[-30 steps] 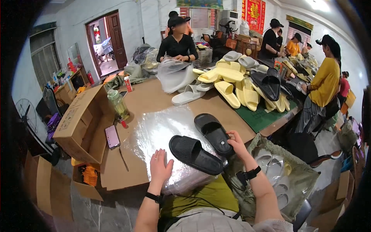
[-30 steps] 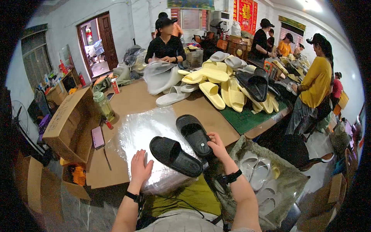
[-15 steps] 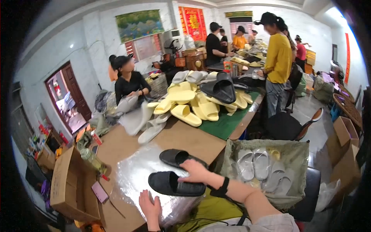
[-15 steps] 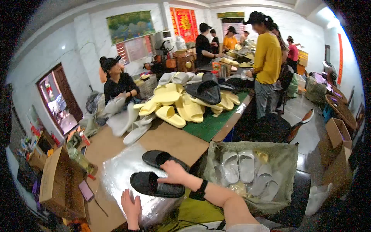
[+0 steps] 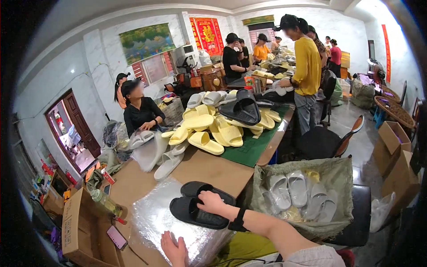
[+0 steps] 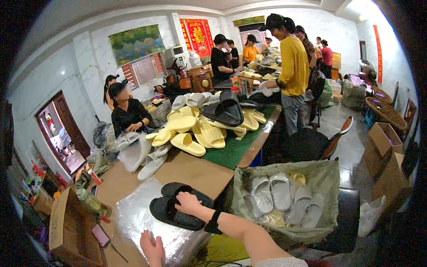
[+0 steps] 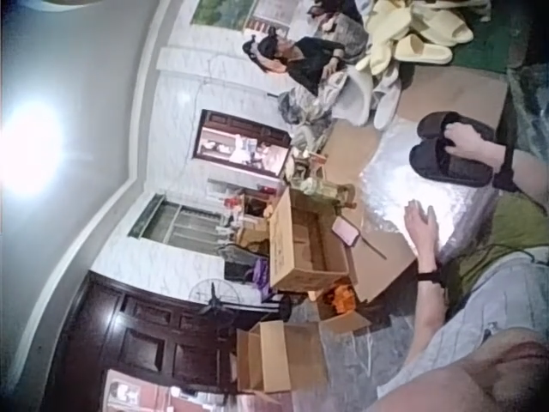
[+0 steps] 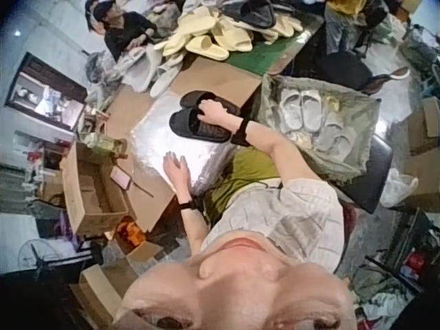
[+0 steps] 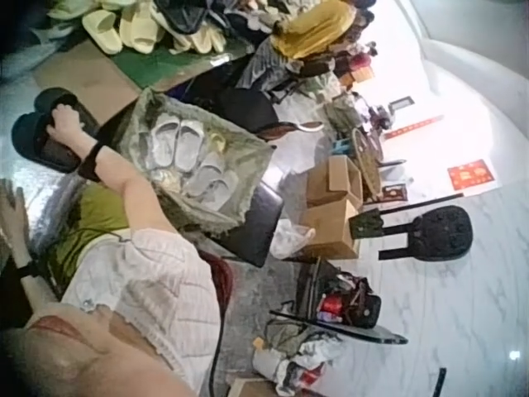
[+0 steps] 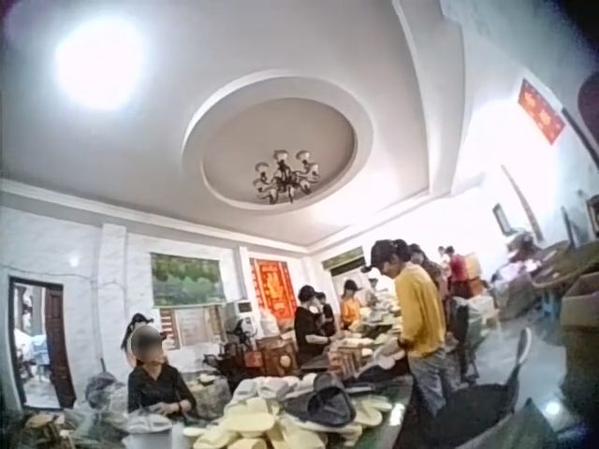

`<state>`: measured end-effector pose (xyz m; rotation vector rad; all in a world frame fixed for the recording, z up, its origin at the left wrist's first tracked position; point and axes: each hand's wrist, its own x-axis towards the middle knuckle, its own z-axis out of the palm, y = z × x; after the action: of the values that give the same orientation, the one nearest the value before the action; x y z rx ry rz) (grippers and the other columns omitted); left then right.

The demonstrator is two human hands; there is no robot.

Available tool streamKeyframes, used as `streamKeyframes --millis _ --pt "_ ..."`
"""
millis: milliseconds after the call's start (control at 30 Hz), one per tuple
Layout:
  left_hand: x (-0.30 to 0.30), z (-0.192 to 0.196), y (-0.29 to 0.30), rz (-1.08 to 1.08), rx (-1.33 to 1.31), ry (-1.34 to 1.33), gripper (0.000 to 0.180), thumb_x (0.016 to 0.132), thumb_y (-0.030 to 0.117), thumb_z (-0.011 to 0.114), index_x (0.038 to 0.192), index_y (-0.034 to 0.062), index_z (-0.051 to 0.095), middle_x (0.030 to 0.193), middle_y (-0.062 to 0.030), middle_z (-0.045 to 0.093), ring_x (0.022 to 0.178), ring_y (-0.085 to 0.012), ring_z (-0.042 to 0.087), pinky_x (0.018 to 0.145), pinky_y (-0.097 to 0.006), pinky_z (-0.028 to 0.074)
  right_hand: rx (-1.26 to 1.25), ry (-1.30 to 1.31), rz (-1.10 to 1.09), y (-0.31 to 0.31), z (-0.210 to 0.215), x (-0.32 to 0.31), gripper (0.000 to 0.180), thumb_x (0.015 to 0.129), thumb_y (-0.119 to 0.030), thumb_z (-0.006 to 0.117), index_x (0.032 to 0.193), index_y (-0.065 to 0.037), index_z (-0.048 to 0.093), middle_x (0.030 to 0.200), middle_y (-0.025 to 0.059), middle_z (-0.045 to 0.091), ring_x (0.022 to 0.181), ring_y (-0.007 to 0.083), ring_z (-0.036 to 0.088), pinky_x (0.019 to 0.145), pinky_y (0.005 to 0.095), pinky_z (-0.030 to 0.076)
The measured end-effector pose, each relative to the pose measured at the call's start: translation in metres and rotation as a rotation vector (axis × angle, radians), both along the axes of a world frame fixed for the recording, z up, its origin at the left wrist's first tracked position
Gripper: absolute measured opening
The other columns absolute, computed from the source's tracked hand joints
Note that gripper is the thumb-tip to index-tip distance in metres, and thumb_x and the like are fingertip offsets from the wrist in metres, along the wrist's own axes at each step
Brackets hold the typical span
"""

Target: Packing pairs of slippers into plastic bags.

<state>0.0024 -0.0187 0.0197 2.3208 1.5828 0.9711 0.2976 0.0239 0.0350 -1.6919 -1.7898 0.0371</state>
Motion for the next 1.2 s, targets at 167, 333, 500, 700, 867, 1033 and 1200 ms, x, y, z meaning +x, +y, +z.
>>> streamKeyframes --millis 167,333,500,700,867,1033,1200 --pt "-0.002 0.01 -0.01 -0.003 0.005 -0.018 0.053 0.089 0.023 0.067 0.132 -0.0052 0.054 0.137 -0.0253 0.054 0.134 -0.0441 0.042 0.113 -0.051 0.031 0.177 0.115 -0.079 -0.012 0.02 -0.01 0.032 0.085 -0.03 0.067 0.09 0.0 0.059 0.097 0.018 0.057 0.095 0.0381 0.059 0.08 0.0484 0.051" --pt "-0.006 0.004 -0.006 0.013 0.034 -0.059 0.057 0.084 0.02 0.068 0.132 -0.005 0.053 0.136 -0.0269 0.053 0.13 -0.0456 0.045 0.11 -0.05 0.034 0.156 0.174 0.115 -0.036 0.033 -0.054 0.029 0.084 -0.025 0.067 0.09 0.001 0.055 0.098 0.0199 0.056 0.095 0.0401 0.057 0.08 0.0498 0.05" --pt "-0.01 -0.008 0.007 -0.036 0.049 -0.044 0.054 0.079 0.015 0.063 0.127 -0.0083 0.054 0.133 -0.0296 0.054 0.129 -0.048 0.044 0.112 -0.053 0.032 0.021 0.0 0.11 -0.031 -0.01 -0.086 0.034 0.084 -0.029 0.066 0.101 -0.001 0.056 0.1 0.0164 0.057 0.095 0.0353 0.06 0.075 0.046 0.056" --pt "-0.008 -0.01 0.005 -0.001 0.047 0.01 0.048 0.087 0.023 0.062 0.124 -0.0069 0.058 0.139 -0.0277 0.053 0.135 -0.0451 0.042 0.115 -0.052 0.029 0.071 -0.021 -0.047 -0.023 -0.02 -0.07 0.031 0.085 -0.03 0.066 0.102 -0.006 0.058 0.101 0.0147 0.059 0.094 0.0339 0.062 0.069 0.0451 0.058" --pt "-0.007 -0.005 0.001 -0.007 0.03 -0.035 0.045 0.087 0.022 0.063 0.122 -0.006 0.06 0.139 -0.0273 0.053 0.135 -0.0448 0.042 0.115 -0.051 0.029 0.044 -0.008 -0.276 -0.027 -0.017 -0.029 0.029 0.087 -0.031 0.064 0.098 -0.005 0.056 0.101 0.0147 0.06 0.092 0.0349 0.062 0.07 0.0466 0.057" --pt "-0.008 -0.007 0.002 -0.029 0.047 -0.05 0.046 0.086 0.021 0.064 0.123 -0.0053 0.06 0.138 -0.0277 0.054 0.135 -0.0445 0.042 0.115 -0.05 0.03 0.108 0.057 -0.405 -0.061 -0.017 0.006 0.026 0.088 -0.027 0.065 0.095 -0.004 0.056 0.098 0.0142 0.058 0.094 0.0363 0.059 0.072 0.0478 0.054" --pt "-0.01 -0.007 0.001 -0.02 0.035 -0.037 0.044 0.089 0.022 0.064 0.127 -0.0006 0.06 0.143 -0.022 0.052 0.137 -0.0401 0.041 0.114 -0.05 0.033 0.183 0.127 -0.41 -0.113 -0.037 0.01 0.028 0.086 -0.027 0.067 0.093 -0.004 0.052 0.095 0.0138 0.056 0.094 0.0359 0.058 0.074 0.0485 0.052"
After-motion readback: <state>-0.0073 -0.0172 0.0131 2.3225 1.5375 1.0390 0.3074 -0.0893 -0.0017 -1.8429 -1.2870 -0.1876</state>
